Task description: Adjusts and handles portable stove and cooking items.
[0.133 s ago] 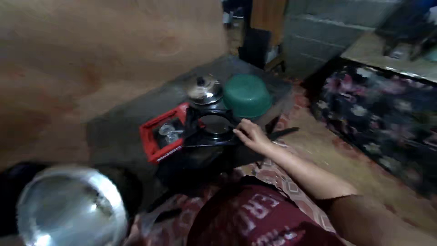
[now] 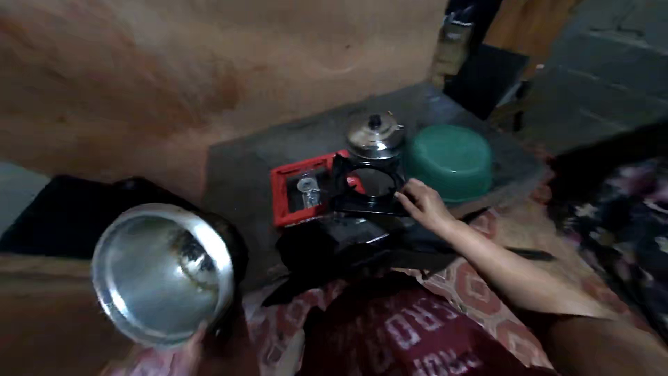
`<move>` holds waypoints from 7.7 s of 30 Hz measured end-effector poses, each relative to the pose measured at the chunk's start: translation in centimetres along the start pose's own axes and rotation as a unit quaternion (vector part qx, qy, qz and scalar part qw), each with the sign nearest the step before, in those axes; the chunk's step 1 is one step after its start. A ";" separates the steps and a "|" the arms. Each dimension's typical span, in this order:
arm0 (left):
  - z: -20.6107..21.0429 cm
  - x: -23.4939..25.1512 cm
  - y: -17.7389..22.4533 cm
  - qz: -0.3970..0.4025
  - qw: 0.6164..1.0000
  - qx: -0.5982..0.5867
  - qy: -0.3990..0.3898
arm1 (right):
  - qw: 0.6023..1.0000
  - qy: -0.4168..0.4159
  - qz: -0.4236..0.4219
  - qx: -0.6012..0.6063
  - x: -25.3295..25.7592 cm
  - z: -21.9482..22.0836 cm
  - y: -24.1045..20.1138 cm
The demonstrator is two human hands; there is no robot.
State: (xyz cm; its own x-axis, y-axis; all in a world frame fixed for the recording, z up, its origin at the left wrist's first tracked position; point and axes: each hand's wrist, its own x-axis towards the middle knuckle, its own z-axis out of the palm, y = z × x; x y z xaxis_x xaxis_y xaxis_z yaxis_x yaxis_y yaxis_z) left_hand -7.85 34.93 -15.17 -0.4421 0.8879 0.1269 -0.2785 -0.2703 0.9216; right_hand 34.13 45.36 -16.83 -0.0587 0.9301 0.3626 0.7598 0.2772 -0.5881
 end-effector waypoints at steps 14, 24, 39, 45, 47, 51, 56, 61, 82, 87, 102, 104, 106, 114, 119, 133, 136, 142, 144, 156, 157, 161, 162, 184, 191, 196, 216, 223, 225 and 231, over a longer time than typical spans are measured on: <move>0.8 6.1 -2.0 -0.200 0.954 0.076 0.210 | 0.968 -0.227 -0.082 -0.070 16.0 20.5 1.8; 5.1 15.3 -5.0 -0.212 0.963 0.114 0.122 | 0.980 -0.176 -0.018 -0.090 14.1 23.2 1.8; 12.1 21.5 -12.9 -0.337 0.916 0.217 -0.032 | 0.983 -0.176 0.047 0.020 12.9 18.5 3.7; 13.5 21.4 -13.8 -0.341 0.906 0.246 -0.056 | 0.975 -0.085 0.198 0.057 10.3 14.9 8.2; 13.9 21.5 -13.6 -0.348 0.901 0.252 -0.061 | 0.943 -0.112 0.296 0.105 10.3 14.7 8.6; 13.9 22.1 -13.4 -0.373 0.889 0.254 -0.072 | 0.854 -0.148 0.431 0.250 10.9 15.9 8.5; 10.9 22.6 -15.5 -0.321 0.899 0.297 0.013 | 0.792 -0.126 0.483 0.353 11.6 17.2 8.3; 6.4 22.1 -20.5 -0.308 0.878 0.356 -0.093 | 0.783 -0.106 0.469 0.395 12.1 18.6 7.9; 8.2 26.2 -19.9 -0.367 0.885 0.284 0.039 | 0.826 -0.130 0.436 0.333 21.5 23.9 9.2; 7.2 25.9 -21.5 -0.346 0.900 0.263 0.022 | 0.835 -0.187 0.361 0.370 18.9 21.7 10.5; 6.3 25.4 -22.8 -0.293 0.907 0.301 -0.010 | 0.887 -0.083 0.331 0.311 14.8 24.4 7.6; 6.2 25.6 -22.9 -0.290 0.906 0.309 -0.005 | 0.899 -0.085 0.330 0.277 14.5 24.4 7.1; 6.1 25.6 -23.0 -0.291 0.906 0.307 -0.011 | 0.903 -0.085 0.335 0.256 14.1 24.6 7.1; 6.4 25.7 -22.8 -0.291 0.901 0.321 -0.026 | 0.914 -0.081 0.337 0.212 13.8 25.4 7.3; 6.4 25.6 -22.9 -0.290 0.902 0.320 -0.018 | 0.924 -0.075 0.327 0.185 13.5 25.9 7.3; 5.8 26.2 -22.9 -0.273 0.889 0.365 -0.040 | 0.901 -0.062 0.359 0.237 12.1 24.5 7.3; 6.1 26.3 -22.8 -0.275 0.881 0.384 -0.035 | 0.804 -0.015 0.474 0.358 12.6 23.5 6.3; 6.9 26.0 -21.6 -0.301 0.862 0.407 -0.031 | 0.595 -0.116 0.515 0.606 13.0 23.4 7.5; 7.1 25.9 -21.3 -0.301 0.864 0.402 -0.032 | 0.596 -0.137 0.506 0.609 13.0 23.2 8.2; 6.3 25.7 -22.4 -0.285 0.889 0.356 -0.037 | 0.831 -0.037 0.490 0.262 13.7 25.0 5.1; 6.2 25.7 -22.5 -0.286 0.890 0.354 -0.033 | 0.842 -0.033 0.485 0.233 13.7 25.2 4.8; 5.7 25.8 -23.1 -0.292 0.897 0.331 -0.019 | 0.868 -0.039 0.471 0.151 13.7 25.5 4.1; 5.7 25.7 -23.1 -0.293 0.899 0.326 -0.020 | 0.875 -0.044 0.462 0.135 13.6 25.6 4.1; 5.1 22.7 -21.9 -0.305 0.933 0.164 0.099 | 0.903 -0.044 0.373 0.208 15.0 22.2 5.2; 3.6 25.1 -22.8 -0.305 0.932 0.194 0.044 | 0.896 -0.057 0.402 0.181 15.2 22.8 3.7; 3.6 26.1 -23.4 -0.318 0.929 0.177 0.068 | 0.903 -0.063 0.396 0.156 15.3 23.0 3.5; 4.0 25.5 -23.0 -0.337 0.917 0.207 0.047 | 0.742 -0.089 0.511 0.424 13.5 25.1 3.7; 4.1 25.6 -22.9 -0.344 0.910 0.228 0.039 | 0.728 -0.050 0.536 0.425 13.8 25.3 2.9; 4.1 25.6 -23.1 -0.345 0.909 0.232 0.038 | 0.719 -0.039 0.543 0.433 13.8 25.3 2.7; 3.9 25.5 -22.9 -0.341 0.913 0.221 0.040 | 0.670 -0.018 0.564 0.483 13.9 26.0 3.4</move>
State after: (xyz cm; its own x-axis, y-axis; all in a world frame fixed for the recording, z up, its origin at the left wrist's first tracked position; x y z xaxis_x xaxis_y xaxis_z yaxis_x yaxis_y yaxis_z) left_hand -9.43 65.26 -31.56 -0.3598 0.7589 -0.5428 -0.1493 0.5275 0.8364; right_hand 19.05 65.46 -32.56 0.1717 0.6800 -0.7129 -0.4386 -0.5952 -0.6733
